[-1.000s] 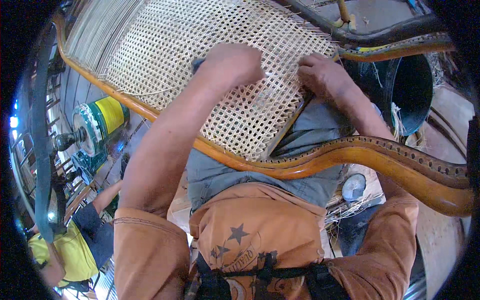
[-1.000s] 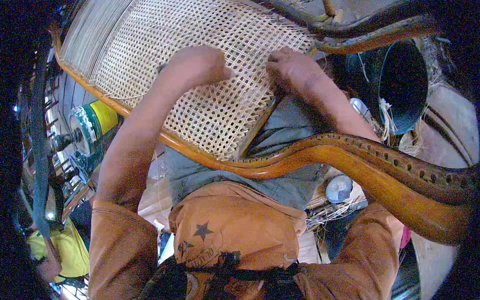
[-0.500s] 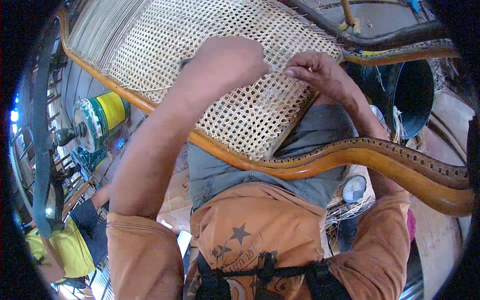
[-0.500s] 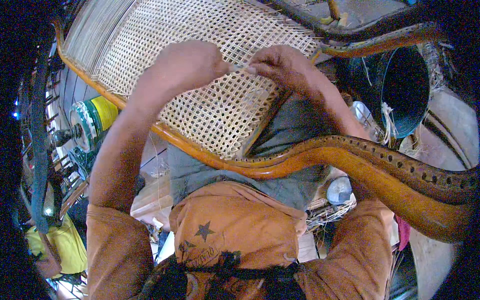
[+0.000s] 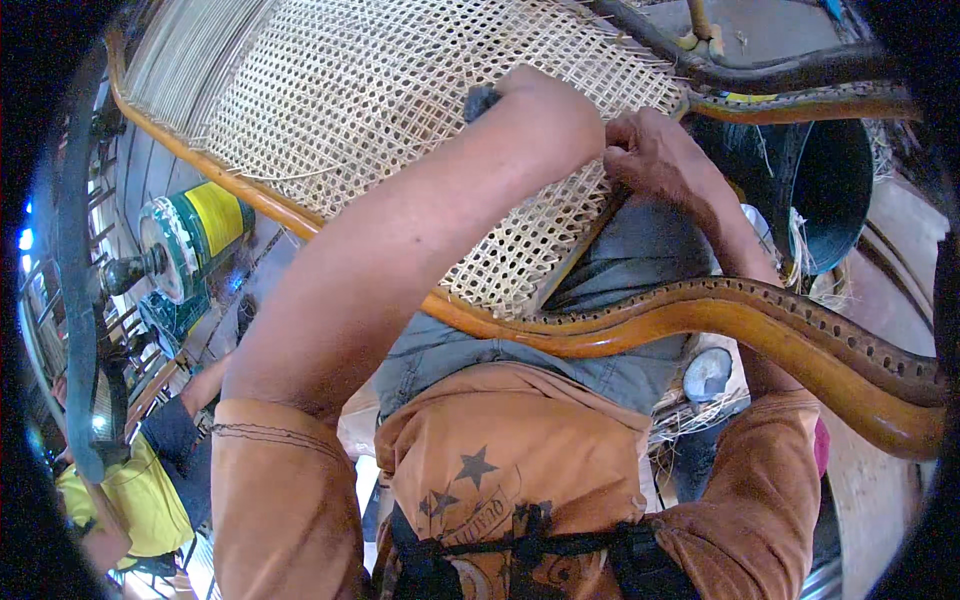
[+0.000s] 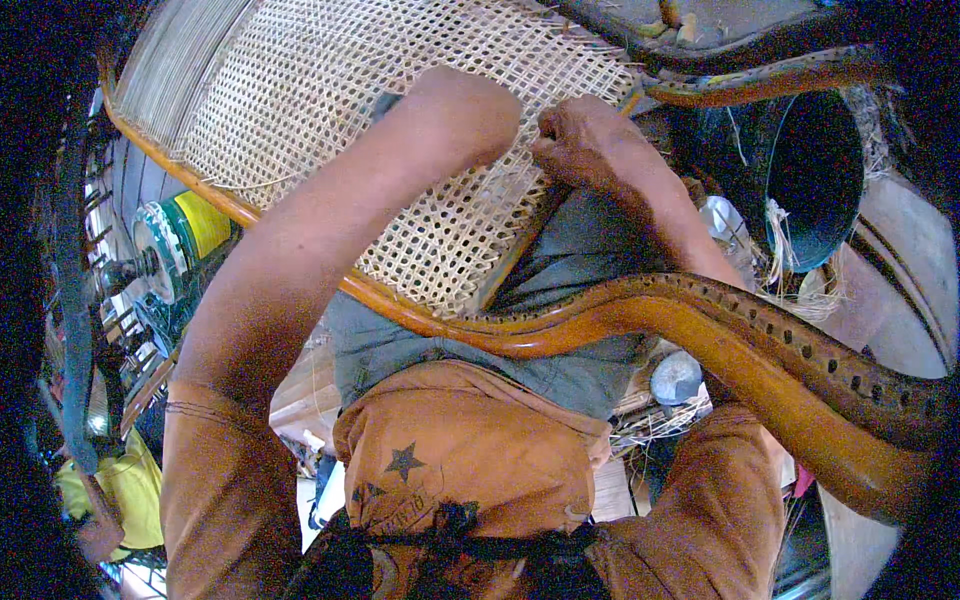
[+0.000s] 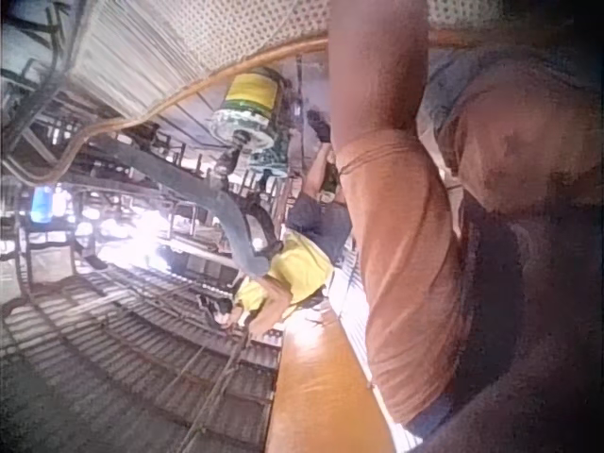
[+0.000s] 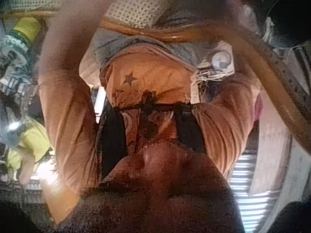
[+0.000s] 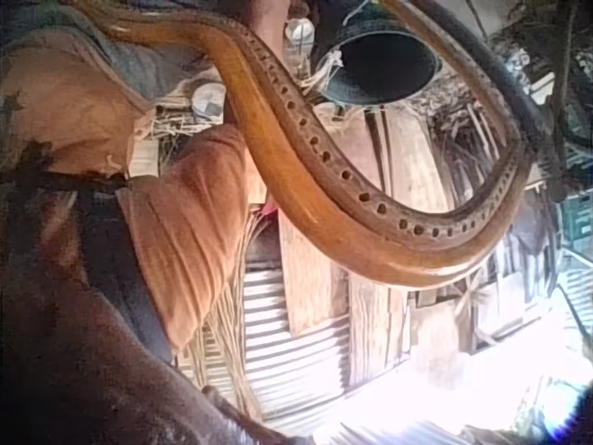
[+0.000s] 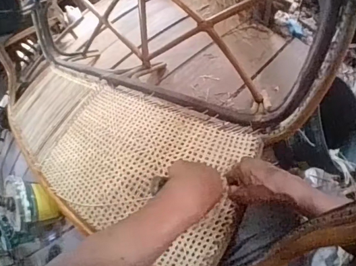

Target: Weaving rattan strands into a furniture frame to create a seat.

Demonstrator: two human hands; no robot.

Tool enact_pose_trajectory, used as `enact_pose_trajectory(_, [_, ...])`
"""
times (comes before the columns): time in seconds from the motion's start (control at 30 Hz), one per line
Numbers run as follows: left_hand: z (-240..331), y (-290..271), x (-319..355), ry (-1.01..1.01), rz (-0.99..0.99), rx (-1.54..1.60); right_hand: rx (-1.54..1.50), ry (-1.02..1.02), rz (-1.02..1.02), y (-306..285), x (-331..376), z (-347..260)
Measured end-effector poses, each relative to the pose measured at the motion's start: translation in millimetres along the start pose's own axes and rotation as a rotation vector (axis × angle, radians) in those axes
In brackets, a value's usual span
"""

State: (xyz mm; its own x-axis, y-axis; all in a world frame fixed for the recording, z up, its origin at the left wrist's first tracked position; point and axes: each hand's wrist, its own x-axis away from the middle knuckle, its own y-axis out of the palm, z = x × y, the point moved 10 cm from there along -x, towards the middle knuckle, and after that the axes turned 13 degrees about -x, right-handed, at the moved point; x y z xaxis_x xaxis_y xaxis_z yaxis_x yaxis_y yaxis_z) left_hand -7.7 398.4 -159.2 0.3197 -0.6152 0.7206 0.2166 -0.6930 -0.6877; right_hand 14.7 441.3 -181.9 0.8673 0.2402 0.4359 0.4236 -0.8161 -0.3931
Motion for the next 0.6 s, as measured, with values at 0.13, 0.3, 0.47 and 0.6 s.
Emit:
enact_pose_trajectory(0.13, [1.5, 9.3, -4.0, -0.009, -0.012, 0.051, -0.016, -0.008, -0.003, 3.4, -1.3, -3.1])
enact_pose_trajectory(0.3, [3.1, 21.8, 1.2, 0.084, 0.045, 0.058, 0.153, -0.098, -0.046, 8.2, -4.2, -1.0])
enact_pose_trajectory(0.47, [-8.3, 30.1, 15.3, -0.036, 0.167, 0.161, 0.246, -0.155, -0.016, 10.8, -2.8, -9.9])
enact_pose_trajectory(0.6, [-12.8, 26.4, 9.8, -0.078, 0.146, 0.180, 0.286, -0.198, -0.036, 16.1, -4.4, -4.0])
